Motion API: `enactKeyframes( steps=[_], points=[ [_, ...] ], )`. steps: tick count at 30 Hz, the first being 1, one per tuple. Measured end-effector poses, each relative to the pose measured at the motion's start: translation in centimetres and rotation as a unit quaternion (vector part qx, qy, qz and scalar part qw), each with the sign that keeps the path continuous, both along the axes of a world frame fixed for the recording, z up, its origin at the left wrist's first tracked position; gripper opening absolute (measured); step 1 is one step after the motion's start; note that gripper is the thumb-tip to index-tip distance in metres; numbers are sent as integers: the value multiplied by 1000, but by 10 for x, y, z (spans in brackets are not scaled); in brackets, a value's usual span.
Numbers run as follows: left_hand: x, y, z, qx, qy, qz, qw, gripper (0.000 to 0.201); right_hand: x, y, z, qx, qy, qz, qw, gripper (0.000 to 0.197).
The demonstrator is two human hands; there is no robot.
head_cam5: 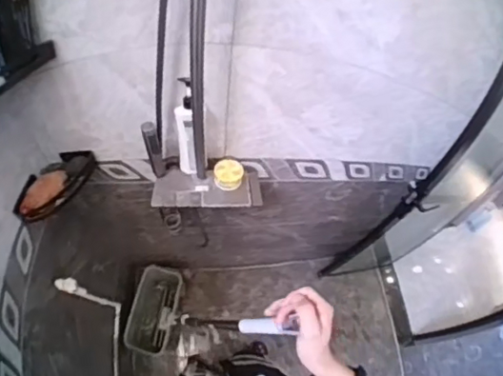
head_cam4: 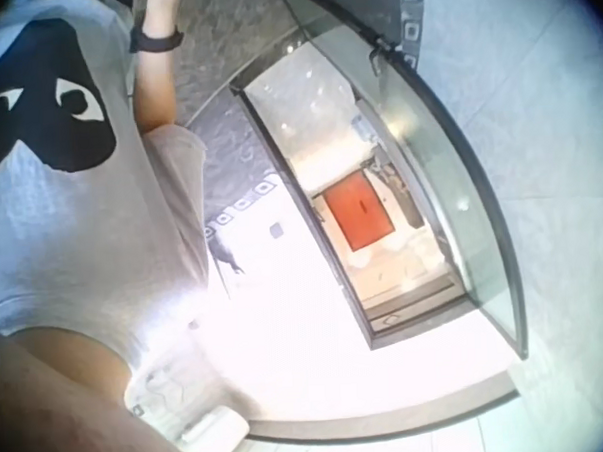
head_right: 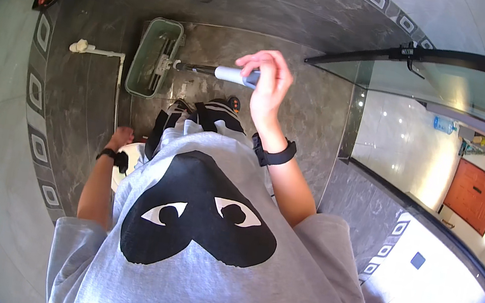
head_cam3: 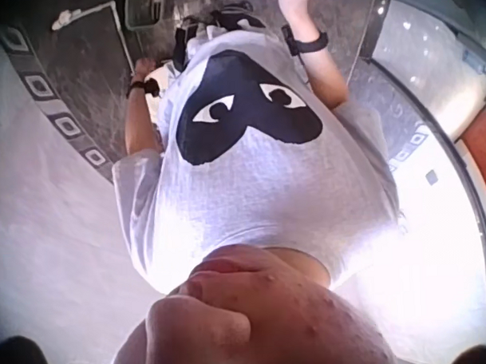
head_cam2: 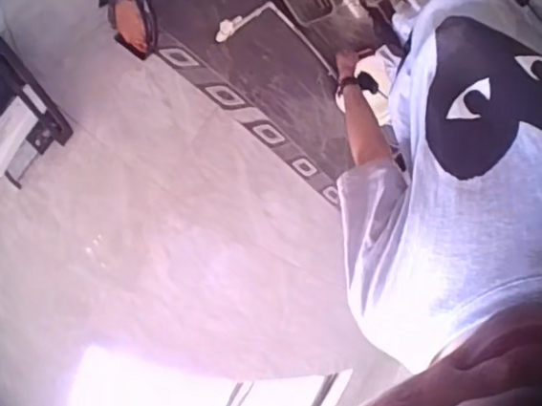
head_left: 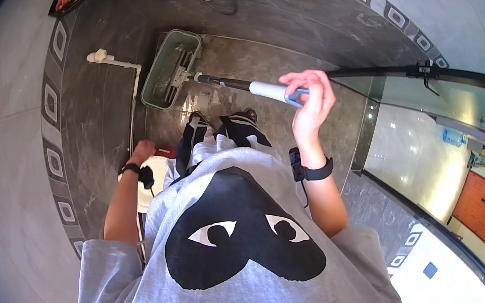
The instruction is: Cleaning the floor inside a bathroom shower stall using a squeegee and bucket.
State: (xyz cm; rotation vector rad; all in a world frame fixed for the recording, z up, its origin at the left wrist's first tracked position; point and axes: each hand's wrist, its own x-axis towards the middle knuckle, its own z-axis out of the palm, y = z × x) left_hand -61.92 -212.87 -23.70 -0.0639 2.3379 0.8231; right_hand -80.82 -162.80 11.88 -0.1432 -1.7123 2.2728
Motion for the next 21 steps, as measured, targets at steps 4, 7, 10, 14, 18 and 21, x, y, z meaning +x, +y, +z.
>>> enactKeyframes(
  steps=[4, 7, 10, 14, 18, 21],
  points=[
    [-129, 158, 98, 181, -117, 261, 941, 29, 10, 11, 4, 133, -68, 112, 982, 12],
    [-168, 228, 150, 254, -165, 288, 909, 41, 16, 9, 22, 235, -90, 185, 950, 12],
    [-185, 267, 168, 369, -262, 332, 828, 49, 24, 15, 22, 159, -117, 277, 940, 11],
    [-187, 271, 126, 450, -343, 373, 735, 59, 38, 21, 13, 115, -10, 266, 957, 12],
    [-190, 269, 95, 453, -373, 481, 651, 60, 44, 5, -22, 44, 155, 193, 968, 26],
    [-206, 276, 76, 503, -357, 552, 561, 55, 29, -11, -26, 29, 210, 190, 959, 60]
  ],
)
